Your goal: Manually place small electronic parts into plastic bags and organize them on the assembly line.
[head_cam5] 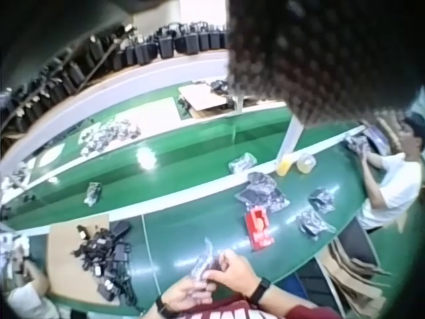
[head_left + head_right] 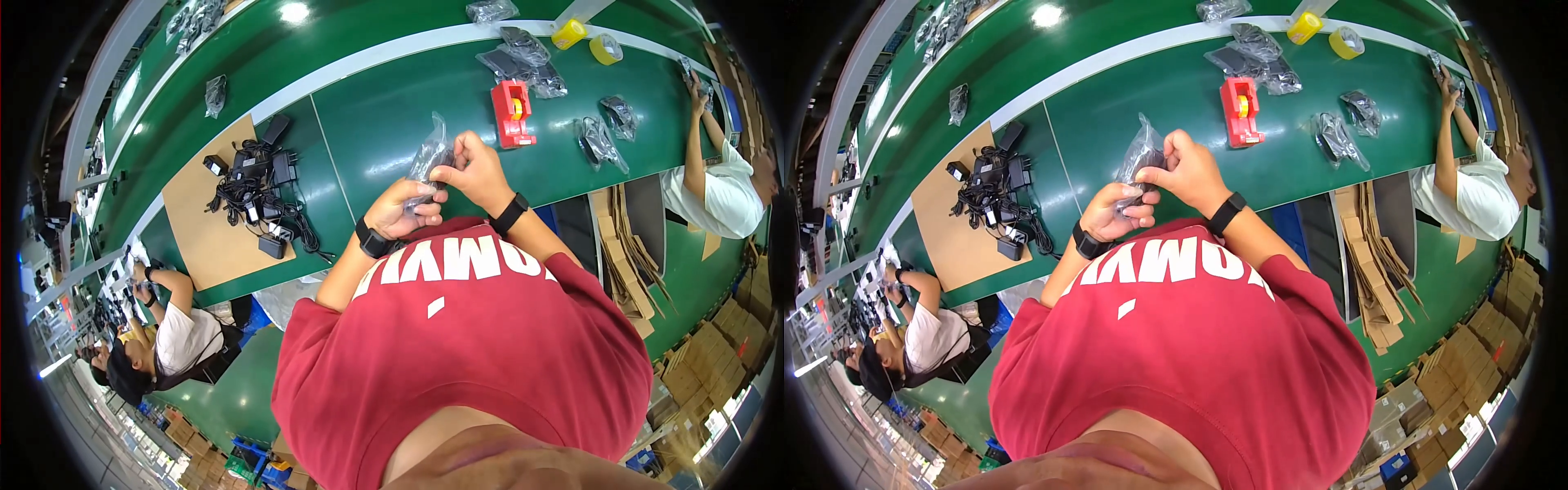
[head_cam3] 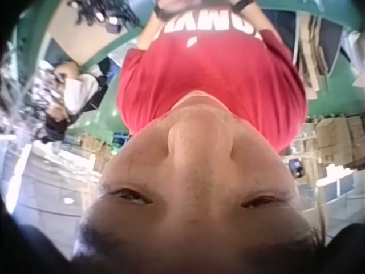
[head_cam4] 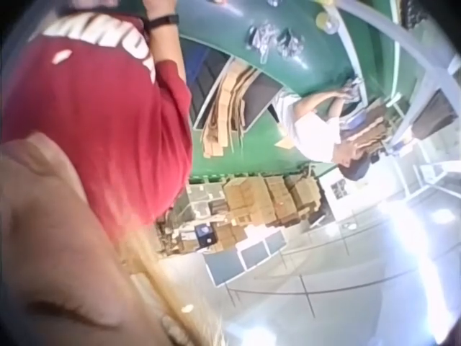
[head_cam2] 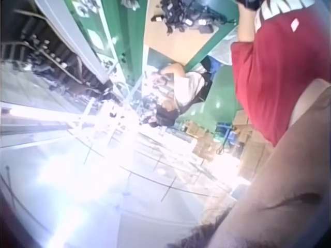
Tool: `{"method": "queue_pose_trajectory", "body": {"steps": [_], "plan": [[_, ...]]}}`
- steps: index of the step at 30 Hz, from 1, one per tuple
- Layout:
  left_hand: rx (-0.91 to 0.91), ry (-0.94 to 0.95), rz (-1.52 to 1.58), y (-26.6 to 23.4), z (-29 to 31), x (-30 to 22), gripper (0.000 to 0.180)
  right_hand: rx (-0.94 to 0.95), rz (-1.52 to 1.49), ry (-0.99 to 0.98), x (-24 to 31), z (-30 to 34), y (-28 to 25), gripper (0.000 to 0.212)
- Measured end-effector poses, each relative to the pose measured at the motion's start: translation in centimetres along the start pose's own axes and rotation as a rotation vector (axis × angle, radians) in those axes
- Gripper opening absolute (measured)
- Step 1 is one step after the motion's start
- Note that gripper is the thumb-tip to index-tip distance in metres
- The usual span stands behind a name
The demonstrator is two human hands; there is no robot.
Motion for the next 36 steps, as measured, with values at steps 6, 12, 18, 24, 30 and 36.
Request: {"method": "queue_pose_trajectory", "body": {"steps": [6, 12, 18, 24, 30, 36], "plan": [[0.208, 0.054, 0.257, 0.4, -0.9, -0.3, 0.027, 0.098, -0.032, -0.167, 0.2, -2.1, 0.0, 0.038], [-0.248, 0.026, -0.062, -6.2, -1.1, -4.6, 0.034, 0.119, 0.063, -0.108, -3.3, -3.2, 0.4, 0.021], [-0.909, 0.531, -1.554, -9.1, 0.5, -24.4, 0.057, 0.237, 0.158, 0.082, -7.9, -0.7, 3.5, 0.026], [-1.213, 0.177, -1.523, -18.3, -2.9, -35.9, 0.086, 0.342, 0.062, 0.383, -13.2, -2.0, 6.5, 0.015], [-2.195, 0.079, -1.955, -12.9, 10.3, -48.4, 0.024, 0.259, 0.002, 0.546, -14.2, -4.6, 5.7, 0.016], [-2.083, -0.078, -1.791, -23.4, 20.9, -52.5, 0.048, 0.332, 0.022, 0.546, -17.0, -7.1, 4.5, 0.019]]}}
Point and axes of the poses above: each hand's wrist, its own z-axis away from the middle knuckle, its own y-axis out of the palm, x = y × z, the point moved 9 cm from there along -z, towards the middle knuckle, and after that the axes turned 9 degrees about x, right-handed, at the moved point
